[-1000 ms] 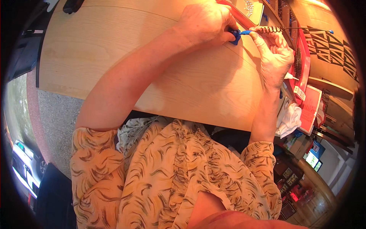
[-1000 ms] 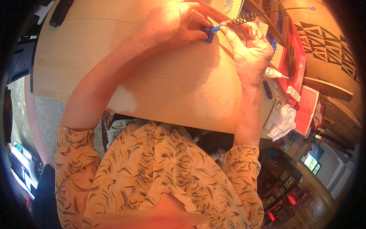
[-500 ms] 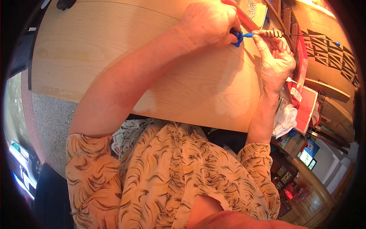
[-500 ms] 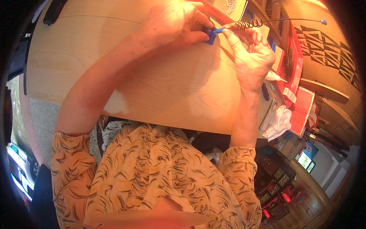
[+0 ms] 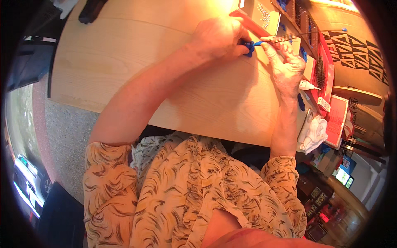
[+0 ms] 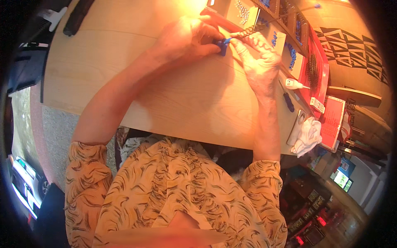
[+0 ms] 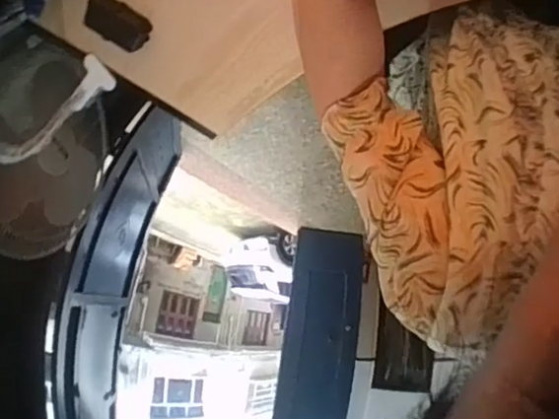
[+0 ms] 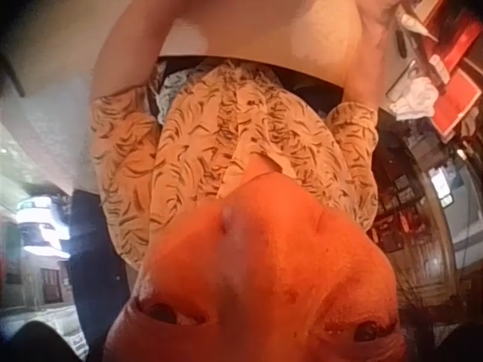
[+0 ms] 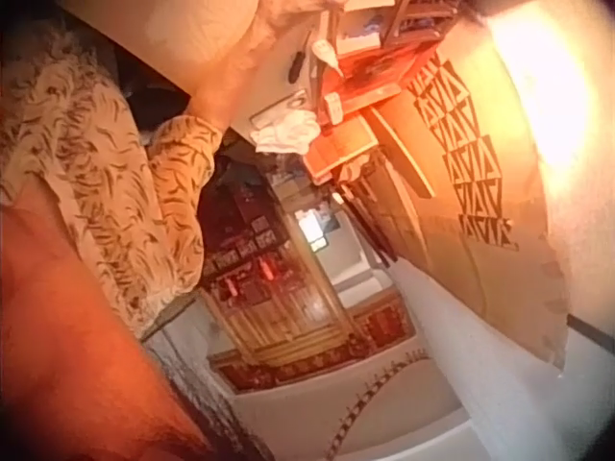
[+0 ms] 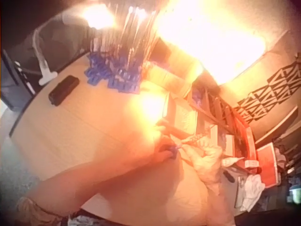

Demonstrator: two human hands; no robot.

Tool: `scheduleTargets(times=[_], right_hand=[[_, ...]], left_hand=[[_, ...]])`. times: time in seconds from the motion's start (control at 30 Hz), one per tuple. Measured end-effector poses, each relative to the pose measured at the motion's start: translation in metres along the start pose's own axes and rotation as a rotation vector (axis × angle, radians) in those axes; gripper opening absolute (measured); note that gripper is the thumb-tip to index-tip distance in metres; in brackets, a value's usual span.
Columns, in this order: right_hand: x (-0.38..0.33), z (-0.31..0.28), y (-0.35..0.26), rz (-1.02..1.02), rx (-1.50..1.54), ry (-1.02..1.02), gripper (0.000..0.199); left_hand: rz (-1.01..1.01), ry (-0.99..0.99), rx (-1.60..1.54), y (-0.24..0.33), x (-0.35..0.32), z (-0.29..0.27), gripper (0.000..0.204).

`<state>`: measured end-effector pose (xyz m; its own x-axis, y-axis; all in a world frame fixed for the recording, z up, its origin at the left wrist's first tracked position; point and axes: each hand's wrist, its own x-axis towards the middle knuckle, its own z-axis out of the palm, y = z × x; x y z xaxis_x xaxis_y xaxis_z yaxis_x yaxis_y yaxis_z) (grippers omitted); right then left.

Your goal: The person inserts a screw into a blue plastic part with a screwdriver, then threads a spring onto a wire. They apply glue from a bottle to the blue part and attach the wire and spring assembly by hand.

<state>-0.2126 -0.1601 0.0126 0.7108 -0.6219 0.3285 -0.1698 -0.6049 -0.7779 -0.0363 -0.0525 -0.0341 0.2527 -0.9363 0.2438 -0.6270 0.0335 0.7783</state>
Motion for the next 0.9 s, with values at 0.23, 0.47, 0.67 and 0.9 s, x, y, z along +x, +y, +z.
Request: scheduleTargets(times=[0.23,0.47,0.67,0.9], right_hand=[[0.028,0.033,-0.011,-0.125,0.042,-0.127,0.009],[0.104,0.055,0.021,-0.13,-0.01,-0.107,0.023],[0.143,0.046,0.05,-0.093,0.025,-0.14,0.025],[0.133,0.034,0.047,0.023,0.052,-0.063,0.025]], left_hand=[[0.042,0.047,0.118,-0.012,-0.012,-0.04,0.025],[-0.089,0.135,0.064,-0.061,0.042,-0.05,0.028],[-0.152,0.143,-0.003,-0.08,0.075,-0.048,0.035],[-0.186,0.122,0.068,-0.041,0.064,-0.052,0.036]])
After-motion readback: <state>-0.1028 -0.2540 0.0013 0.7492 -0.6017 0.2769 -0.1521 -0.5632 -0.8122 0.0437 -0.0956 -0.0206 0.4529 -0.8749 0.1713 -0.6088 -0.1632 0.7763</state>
